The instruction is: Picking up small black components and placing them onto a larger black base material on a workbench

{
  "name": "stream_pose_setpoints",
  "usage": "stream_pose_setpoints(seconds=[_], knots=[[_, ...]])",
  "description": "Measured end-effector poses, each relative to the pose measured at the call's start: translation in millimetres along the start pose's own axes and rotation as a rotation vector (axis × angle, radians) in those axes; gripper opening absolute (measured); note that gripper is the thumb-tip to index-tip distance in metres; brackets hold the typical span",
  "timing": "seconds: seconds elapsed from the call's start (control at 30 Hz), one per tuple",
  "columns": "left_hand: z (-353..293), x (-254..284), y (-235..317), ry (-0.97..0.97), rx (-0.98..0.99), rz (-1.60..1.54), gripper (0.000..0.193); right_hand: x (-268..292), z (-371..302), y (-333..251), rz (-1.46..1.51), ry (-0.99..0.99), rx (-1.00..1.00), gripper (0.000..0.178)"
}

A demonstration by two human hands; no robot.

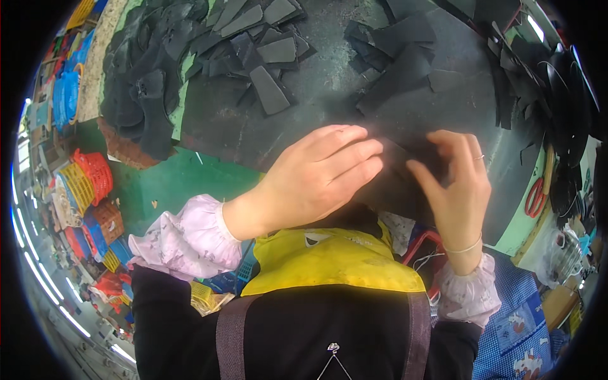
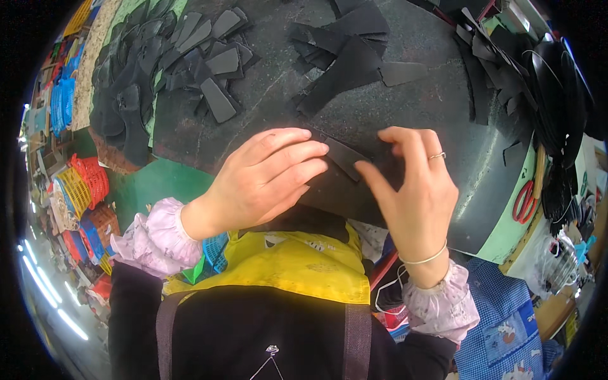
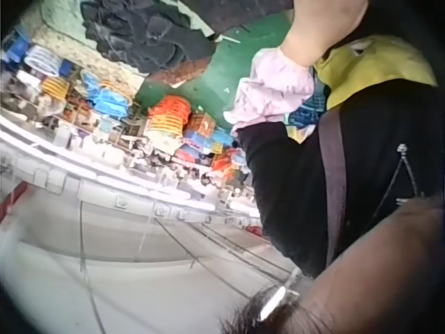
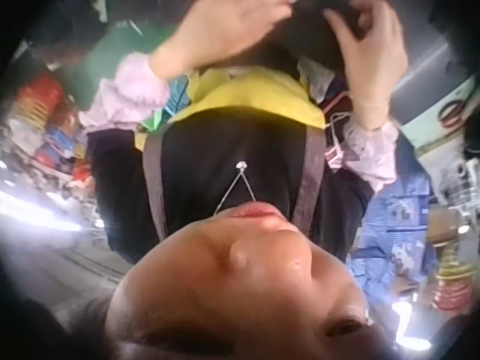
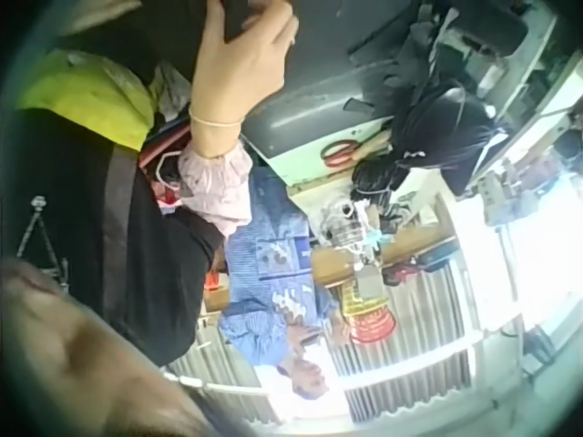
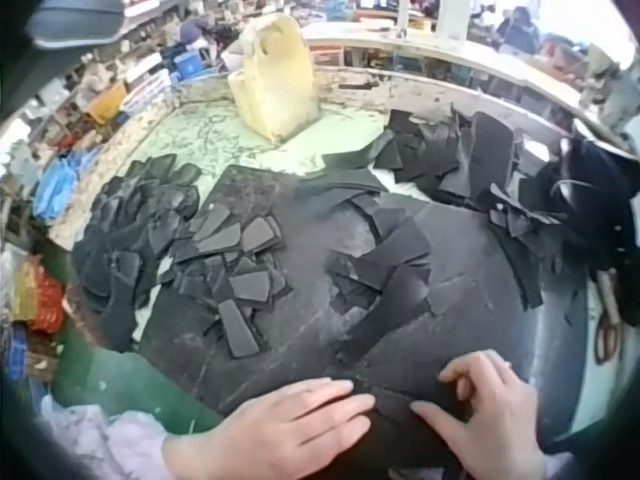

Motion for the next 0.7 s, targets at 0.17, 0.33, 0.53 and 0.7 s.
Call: stream_pose_setpoints(seconds=[0.17, 0.33, 0.53, 0.7], knots=[[21.9, 2.6, -1.0, 0.091, 0.167, 0.008, 0.035, -8.4, 5.4, -6.5, 0.4, -0.276, -0.109, 0.03], [25.9, 76.9, -40.4, 0.138, 0.388, 0.503, 0.024, 5.5, 27.7, 40.3, 0.442, -0.032, -0.239, 0.022], [70.7, 24.4, -17.3, 0.165, 0.339, 0.175, 0.037, -1.8, 80.8, 58.3, 0.179, -0.063, 0.05, 0.031], [76.1, 2.4, -20.9, 0.136, 0.321, 0.138, 0.038, 13.4, 75.1, 67.8, 0.046, -0.125, 0.044, 0.026]])
Point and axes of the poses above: each hand's wrist, its own z-axis towards the middle knuckle, its own x-axis out of the back of the hand, y = z × x, the point moved 2 cm from there along z, towards the middle knuckle, and after that the axes turned 9 degrees about x, right-handed, at the moved point
